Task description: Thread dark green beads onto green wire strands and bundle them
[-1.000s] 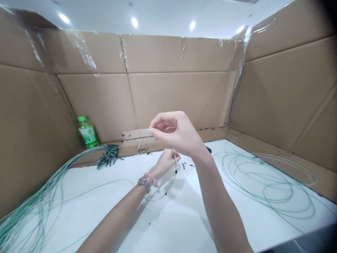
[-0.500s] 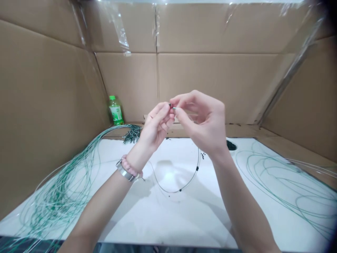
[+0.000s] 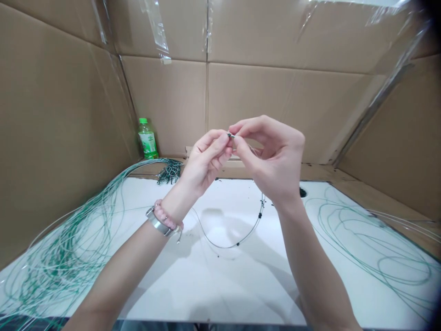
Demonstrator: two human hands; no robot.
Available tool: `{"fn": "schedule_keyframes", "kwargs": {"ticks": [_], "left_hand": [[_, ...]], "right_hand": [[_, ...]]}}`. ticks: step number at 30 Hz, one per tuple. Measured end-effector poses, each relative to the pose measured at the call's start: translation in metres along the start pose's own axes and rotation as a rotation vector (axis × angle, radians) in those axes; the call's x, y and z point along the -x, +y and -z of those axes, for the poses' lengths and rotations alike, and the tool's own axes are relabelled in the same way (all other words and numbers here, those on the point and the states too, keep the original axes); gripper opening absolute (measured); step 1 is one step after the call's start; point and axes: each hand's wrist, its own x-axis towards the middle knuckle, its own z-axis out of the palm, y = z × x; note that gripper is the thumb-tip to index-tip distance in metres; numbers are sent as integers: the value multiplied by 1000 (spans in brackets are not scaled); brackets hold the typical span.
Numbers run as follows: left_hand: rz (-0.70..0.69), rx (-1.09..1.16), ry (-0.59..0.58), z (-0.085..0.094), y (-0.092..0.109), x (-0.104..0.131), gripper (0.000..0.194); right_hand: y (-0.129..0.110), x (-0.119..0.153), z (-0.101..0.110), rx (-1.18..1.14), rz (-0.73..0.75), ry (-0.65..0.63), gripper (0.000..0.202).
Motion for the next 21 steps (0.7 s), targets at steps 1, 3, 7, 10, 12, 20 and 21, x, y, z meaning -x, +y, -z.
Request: {"fn": "schedule_keyframes", "kwargs": {"ticks": [1, 3, 7, 10, 12, 20, 21], "left_hand": [[-2, 0, 5, -1, 0, 1, 9], [-1, 6, 16, -3, 0, 2, 10], [-6, 39, 12, -7, 0, 3, 9], [-36, 62, -4, -7, -1, 3, 7], [-39, 68, -8, -7, -1, 3, 6], [-28, 19, 31, -9, 0, 3, 7], [-33, 7, 37, -9, 0, 3, 7]], "right_hand": [[0, 0, 0, -1, 6, 7, 15], [0, 0, 0, 2, 11, 16, 15], [-1, 0, 1, 23, 15, 8, 15], [-1, 0, 1, 40, 14, 9, 14], [-1, 0, 0, 35, 12, 16, 14], [-3, 0, -1, 11, 23, 40, 16], [-4, 0, -1, 12, 18, 39, 16]]}}
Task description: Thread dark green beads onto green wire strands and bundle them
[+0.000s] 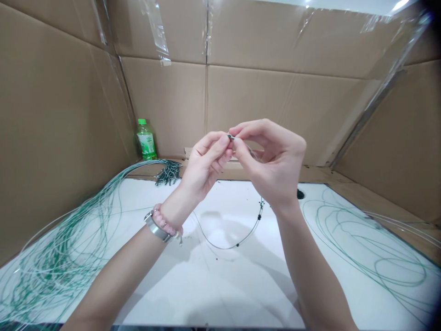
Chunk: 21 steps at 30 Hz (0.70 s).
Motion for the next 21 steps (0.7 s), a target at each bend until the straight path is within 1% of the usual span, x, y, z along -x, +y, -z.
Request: {"fn": "schedule_keyframes", "kwargs": {"ticks": [4, 10, 15, 18, 21], "left_hand": [[-21, -34, 10, 0, 0, 0, 7], [-99, -89, -37, 4, -1, -2, 9], [-232, -174, -27, 4, -3, -1, 4], [-296, -231, -32, 4, -2, -1, 1], [-300, -264, -27, 5, -2, 0, 1]], "right_hand": [[-1, 0, 0, 5, -1, -3, 17], [-1, 0, 1, -6, -13, -25, 15], [-3, -1, 2, -16, -21, -29, 17], [-5, -1, 4, 3, -42, -64, 16], [-7, -2, 6, 31, -67, -104, 15]]}}
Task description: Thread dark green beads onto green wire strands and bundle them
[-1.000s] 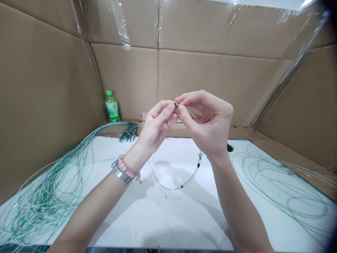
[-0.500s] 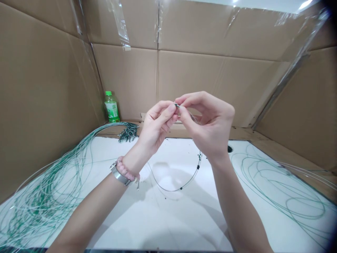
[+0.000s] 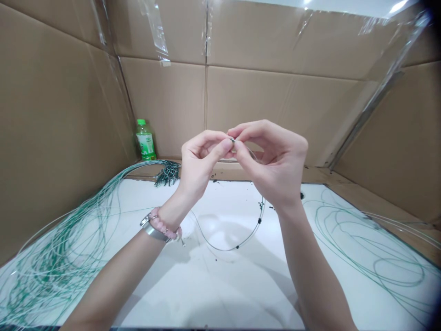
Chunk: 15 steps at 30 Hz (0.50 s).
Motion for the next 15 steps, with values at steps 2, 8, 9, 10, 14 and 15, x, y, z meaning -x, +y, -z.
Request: {"fn": "schedule_keyframes", "kwargs": {"ticks": [2, 8, 9, 10, 14, 15], "left_hand": [[4, 9, -2, 0, 0, 0, 0], [8, 9, 6, 0, -1, 0, 3], [6, 9, 9, 0, -1, 0, 3], [4, 9, 10, 0, -1, 0, 3], [-20, -18, -8, 1, 0, 1, 1], [-37, -43, -17, 1, 1, 1, 2]], "right_hand": [[0, 0, 1, 0, 12, 7, 14], [1, 0, 0, -7, 10, 9, 15], [2, 0, -1, -3, 13, 14, 15], [2, 0, -1, -2, 20, 20, 16], [0, 0, 1, 20, 35, 11, 17], [0, 0, 2, 40, 39, 2, 16]]}}
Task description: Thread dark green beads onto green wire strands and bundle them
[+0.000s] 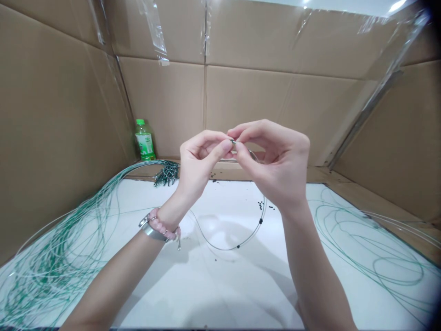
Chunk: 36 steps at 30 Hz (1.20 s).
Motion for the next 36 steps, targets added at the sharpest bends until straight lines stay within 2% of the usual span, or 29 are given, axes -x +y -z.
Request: {"fn": "schedule_keyframes", "kwargs": {"ticks": [4, 14, 21, 26, 31, 33, 34, 36], "left_hand": [[-74, -109, -16, 3, 5, -2, 2], [-95, -432, -33, 7, 23, -5, 12], [-243, -738, -152, 14, 30, -8, 14], [-291, -836, -222, 18, 29, -9, 14], [-403, -936, -257, 18, 27, -10, 15], [-431, -981, -270, 19, 26, -11, 14], [-440, -1004, -271, 20, 26, -11, 14], [-450, -1042, -268, 22, 24, -12, 14]], "right_hand": [[-1, 0, 3, 30, 10, -18, 14], [10, -2, 5, -99, -58, -45, 16], [14, -2, 6, -76, -78, -46, 12], [15, -3, 3, -77, -98, -68, 9], [10, -3, 2, -56, -136, -97, 5], [8, -5, 13, 45, -189, -163, 6], [7, -6, 21, 123, -242, -251, 7], [6, -8, 39, 306, -372, -538, 9]]}}
